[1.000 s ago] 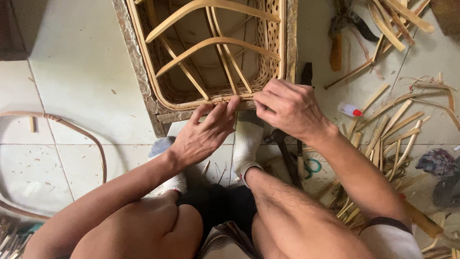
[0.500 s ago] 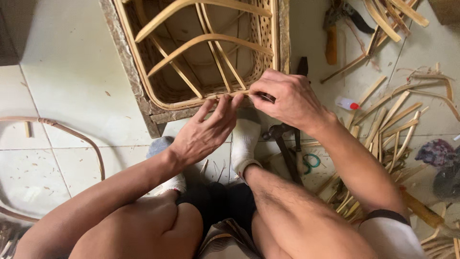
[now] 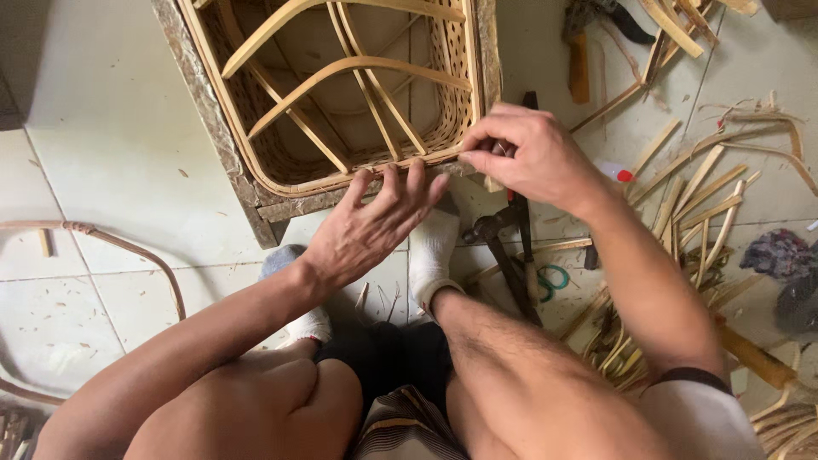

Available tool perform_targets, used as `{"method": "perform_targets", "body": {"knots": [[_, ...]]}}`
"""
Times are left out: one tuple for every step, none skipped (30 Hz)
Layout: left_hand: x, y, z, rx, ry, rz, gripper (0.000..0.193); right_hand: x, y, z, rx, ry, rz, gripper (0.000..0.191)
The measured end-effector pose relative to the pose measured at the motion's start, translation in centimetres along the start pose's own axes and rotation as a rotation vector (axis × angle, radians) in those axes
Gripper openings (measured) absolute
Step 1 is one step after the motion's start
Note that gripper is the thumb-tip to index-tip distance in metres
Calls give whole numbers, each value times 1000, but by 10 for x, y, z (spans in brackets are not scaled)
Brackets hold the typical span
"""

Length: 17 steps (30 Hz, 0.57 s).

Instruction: The person inserts curved bamboo strips into a rectangular basket frame, secures them with a hammer, and applies glue along the joints. They then cut a long bamboo strip with scissors and begin inserting it into the frame.

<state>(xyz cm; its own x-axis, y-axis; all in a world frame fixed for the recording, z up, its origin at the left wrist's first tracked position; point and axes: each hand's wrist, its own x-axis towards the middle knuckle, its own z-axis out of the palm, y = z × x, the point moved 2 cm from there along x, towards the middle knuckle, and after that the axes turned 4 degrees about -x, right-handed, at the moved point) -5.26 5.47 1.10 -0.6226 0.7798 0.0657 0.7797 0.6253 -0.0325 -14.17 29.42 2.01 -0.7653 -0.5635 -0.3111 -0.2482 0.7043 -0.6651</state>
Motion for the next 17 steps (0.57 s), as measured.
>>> {"method": "perform_targets", "body": {"knots": [[1, 0, 0, 27, -12, 2, 66, 5, 1, -2, 1, -33, -6, 10], [3, 1, 1, 53, -24, 4, 67, 7, 1, -2, 3, -68, -13, 10], [4, 1, 3, 82, -35, 6, 68, 6, 0, -2, -3, -66, -8, 9], [6, 2, 3, 78, -35, 3, 69, 5, -1, -4, -12, -62, -4, 8], [9, 3, 4, 72, -37, -2, 69, 4, -3, -5, -20, -60, -1, 7], [10, 4, 4, 66, -39, -7, 70, 4, -6, -5, -65, -52, -34, 8], [12, 5, 5, 78, -54, -6, 70, 4, -9, -4, -111, -42, -69, 9], [12, 5, 5, 88, -69, -4, 70, 3, -12, -3, -157, -33, -103, 10], [12, 7, 5, 95, -85, -2, 70, 1, -14, -3, -136, -16, -119, 10], [12, 8, 5, 76, -75, -6, 70, -1, -15, -2, -117, 3, -136, 10], [11, 7, 6, 59, -64, -11, 70, -2, -16, -1, -99, 26, -155, 10], [11, 6, 6, 44, -53, -17, 70, -3, -15, -1, -94, 13, -156, 10], [10, 7, 7, 34, -58, -18, 70, -1, -13, 0, -89, 0, -158, 11], [10, 7, 8, 25, -61, -19, 71, 1, -10, 1, -84, -12, -160, 11], [9, 7, 10, 14, -64, -18, 71, 3, -7, 3, -96, -40, -139, 11], [9, 8, 12, 14, -73, -15, 69, 6, -3, 4, -107, -70, -116, 11], [9, 8, 16, 14, -83, -13, 69, 7, 1, 7, -117, -100, -94, 11]]}}
